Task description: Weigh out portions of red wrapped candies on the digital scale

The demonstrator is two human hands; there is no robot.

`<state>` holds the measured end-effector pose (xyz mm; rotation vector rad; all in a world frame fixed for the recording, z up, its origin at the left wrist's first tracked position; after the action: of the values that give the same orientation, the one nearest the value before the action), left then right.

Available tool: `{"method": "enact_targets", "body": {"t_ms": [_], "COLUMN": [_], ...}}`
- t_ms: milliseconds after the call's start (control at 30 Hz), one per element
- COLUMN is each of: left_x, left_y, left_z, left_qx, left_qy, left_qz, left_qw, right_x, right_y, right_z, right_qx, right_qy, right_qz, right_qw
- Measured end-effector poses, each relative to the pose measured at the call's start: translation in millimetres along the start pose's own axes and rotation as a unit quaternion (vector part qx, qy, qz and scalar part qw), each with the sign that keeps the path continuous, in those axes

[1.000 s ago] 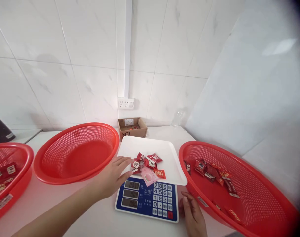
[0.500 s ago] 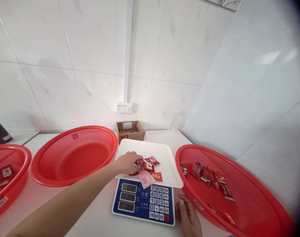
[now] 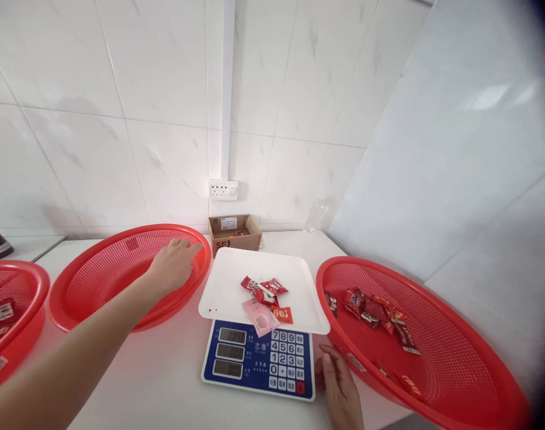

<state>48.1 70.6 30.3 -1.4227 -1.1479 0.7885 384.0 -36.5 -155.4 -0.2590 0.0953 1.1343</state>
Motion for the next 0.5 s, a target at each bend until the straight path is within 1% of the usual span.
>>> {"method": "enact_targets", "body": {"t_ms": [33,100,200,233,300,333,400,467,500], "left_x": [-2.5,-8.5,-20.9,-25.5,-31.4,-32.8,-32.7,-30.4,-28.9], "left_y": [1.2,12.0,41.8,52.5,71.9,79.6,89.3,89.5,85.5], "left_z": [-5.1,-26.5,-73.6,-90.0,-111.3,-117.6,-121.6,-117.2,-112.4], "left_qx": [0.008,-0.003,-0.047,-0.042,-0.028,-0.018,-0.004,0.003,0.004], "left_qy": [0.010,0.056,0.163,0.224,0.258,0.267,0.268,0.271,0.268], "left_qz": [-0.007,0.000,0.041,0.052,0.059,0.057,0.047,0.037,0.031], "left_qw": [1.000,0.998,0.985,0.972,0.964,0.962,0.962,0.962,0.963], "right_x": [0.1,0.3,0.6,0.7,0.8,0.8,0.6,0.1,-0.3], "right_y": [0.2,0.5,0.7,0.6,0.5,0.4,0.7,1.8,2.1], "right_z": [0.2,0.2,-0.6,-1.1,-2.2,-2.8,-3.9,-4.5,-4.7], "right_qx": [0.001,0.005,0.007,0.007,0.015,0.022,0.037,0.045,0.048], "right_qy": [-0.003,-0.007,-0.008,-0.008,-0.004,-0.003,-0.002,-0.004,-0.005], "right_qz": [-0.001,-0.002,0.001,0.002,0.006,0.005,0.003,0.006,0.002], "right_qw": [1.000,1.000,1.000,1.000,1.000,1.000,0.999,0.999,0.999]}}
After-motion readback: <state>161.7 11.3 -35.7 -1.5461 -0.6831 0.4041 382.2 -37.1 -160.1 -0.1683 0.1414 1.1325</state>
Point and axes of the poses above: each hand's wrist, its own x-axis towards the middle knuckle, its own y-axis out of the palm, z = x × y, the point moved 3 cm from there along x, towards the middle knuckle, and after that the axes turned 11 degrees about y, right-handed, at the moved point
